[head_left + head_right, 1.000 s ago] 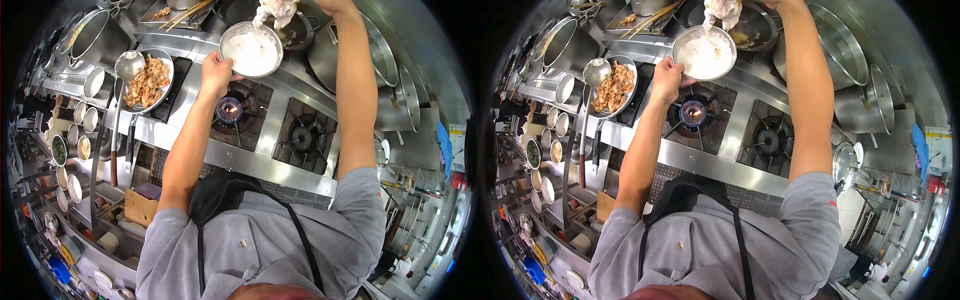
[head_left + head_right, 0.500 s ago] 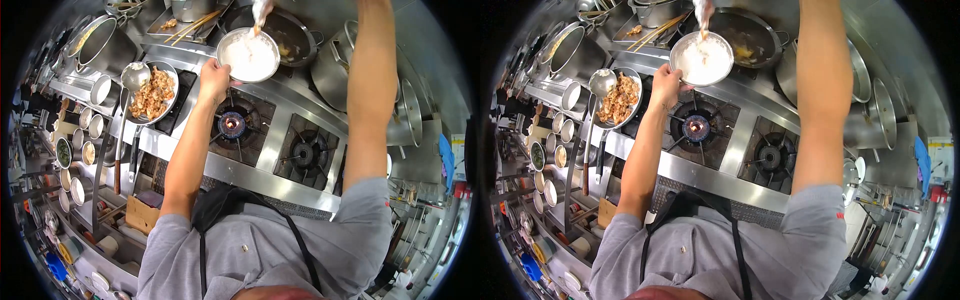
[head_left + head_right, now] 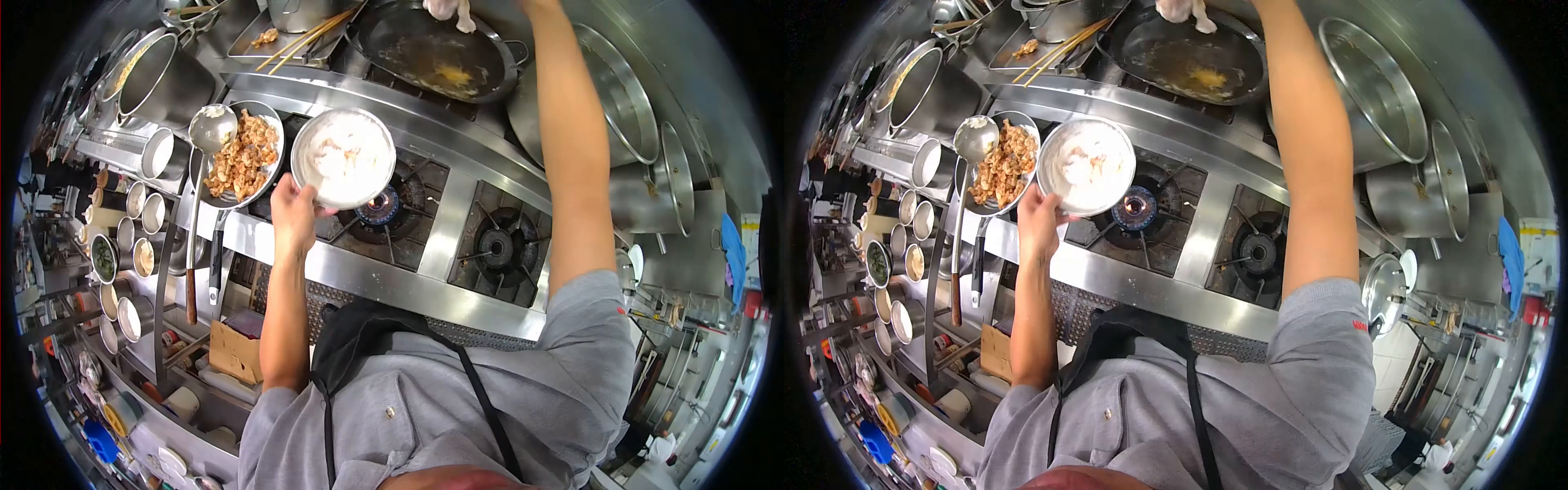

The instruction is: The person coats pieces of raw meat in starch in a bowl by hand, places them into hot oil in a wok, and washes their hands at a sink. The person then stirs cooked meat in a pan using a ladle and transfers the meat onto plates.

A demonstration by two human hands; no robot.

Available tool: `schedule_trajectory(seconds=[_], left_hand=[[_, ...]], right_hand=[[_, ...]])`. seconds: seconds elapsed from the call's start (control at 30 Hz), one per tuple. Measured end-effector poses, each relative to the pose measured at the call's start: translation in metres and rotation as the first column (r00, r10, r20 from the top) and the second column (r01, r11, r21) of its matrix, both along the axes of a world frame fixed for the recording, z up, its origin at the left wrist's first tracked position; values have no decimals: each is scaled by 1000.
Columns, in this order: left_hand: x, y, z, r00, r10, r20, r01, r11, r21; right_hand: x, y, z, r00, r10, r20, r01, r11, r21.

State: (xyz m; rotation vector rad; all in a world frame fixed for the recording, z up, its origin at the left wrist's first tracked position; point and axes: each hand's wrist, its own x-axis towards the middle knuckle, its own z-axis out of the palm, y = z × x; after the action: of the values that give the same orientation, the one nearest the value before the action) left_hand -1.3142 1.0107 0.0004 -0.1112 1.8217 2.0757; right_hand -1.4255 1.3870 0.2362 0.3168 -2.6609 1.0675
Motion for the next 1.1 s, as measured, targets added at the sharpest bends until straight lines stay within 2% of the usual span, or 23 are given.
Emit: schedule_trajectory(seconds=[0.03, 0.1, 0.13, 0.17, 0.23, 0.37, 0.43, 0.5, 0.57, 0.63, 0.67, 0.7, 0.77, 0.83, 0.87, 0.9, 0.93, 0.97, 1.0, 1.03, 1.07, 1.1], left_hand=[[6, -9, -3, 1000, 10, -2, -10, 1000, -5], [21, -23, -7, 998, 51, 33, -50, 998, -25], [28, -30, -8, 996, 66, 59, -64, 997, -30], [33, -34, -7, 995, 78, 58, -76, 997, -32], [42, -40, -6, 990, 115, 84, -108, 991, -82], [55, -50, -9, 984, 162, 72, -154, 983, -104], [58, -59, -22, 987, 144, 69, -137, 986, -94], [63, -60, -17, 984, 161, 78, -152, 983, -103], [70, -64, -13, 986, 151, 70, -146, 987, -68], [75, -78, -28, 989, 103, 102, -92, 989, -114], [82, -81, -26, 990, 100, 101, -94, 994, -57], [83, -80, -19, 992, 92, 92, -93, 996, 7], [95, -80, -20, 994, 43, 97, -48, 998, 40], [109, -82, -21, 989, -111, 100, 108, 993, 42], [115, -81, -37, 987, -162, 26, 161, 987, 27], [125, -80, -50, 976, -216, -43, 216, 976, 10], [135, -82, -45, 971, -234, 58, 224, 964, 143], [147, -87, -63, 962, -227, 150, 191, 956, 223], [164, -98, -89, 940, -245, 238, 172, 941, 290], [185, -106, -140, 883, -249, 398, 131, 945, 300], [208, -108, -196, 828, -177, 532, 51, 969, 243], [236, -100, -263, 844, -154, 514, 96, 986, 137]], right_hand=[[-6, 2, -18, 1000, 10, -2, -10, 1000, -5], [-17, 4, -55, 992, -115, 57, 107, 987, 124], [-29, 7, -75, 991, -134, 30, 115, 931, 345], [-39, 10, -99, 982, -168, 90, 121, 916, 383], [-67, 18, -149, 975, -153, 160, 35, 820, 571], [-107, 35, -222, 978, -156, 137, 57, 837, 545], [-115, 43, -247, 933, -358, -23, 315, 785, 533], [-106, 40, -236, 932, -273, -240, 357, 805, 473], [-59, -24, -189, 855, -383, -349, 504, 770, 391], [13, -80, -157, 930, -248, -271, 325, 900, 292], [60, -112, -153, 963, -267, 33, 251, 936, 246], [97, -140, -149, 910, -255, 326, 203, 961, 185], [163, -172, -185, 734, -60, 676, 60, 998, 24], [222, -180, -234, 783, -52, 620, 94, 995, -35], [247, -195, -243, 801, -59, 595, 289, 909, -300], [271, -196, -249, 789, -60, 612, 295, 910, -290], [293, -186, -255, 776, -129, 618, 381, 876, -295], [313, -180, -259, 761, -202, 617, 463, 835, -298], [336, -182, -260, 759, -265, 595, 490, 834, -253], [358, -184, -258, 765, -329, 553, 511, 833, -211], [378, -185, -259, 697, -384, 606, 617, 752, -233], [400, -179, -263, 667, -466, 582, 640, 758, -127]])
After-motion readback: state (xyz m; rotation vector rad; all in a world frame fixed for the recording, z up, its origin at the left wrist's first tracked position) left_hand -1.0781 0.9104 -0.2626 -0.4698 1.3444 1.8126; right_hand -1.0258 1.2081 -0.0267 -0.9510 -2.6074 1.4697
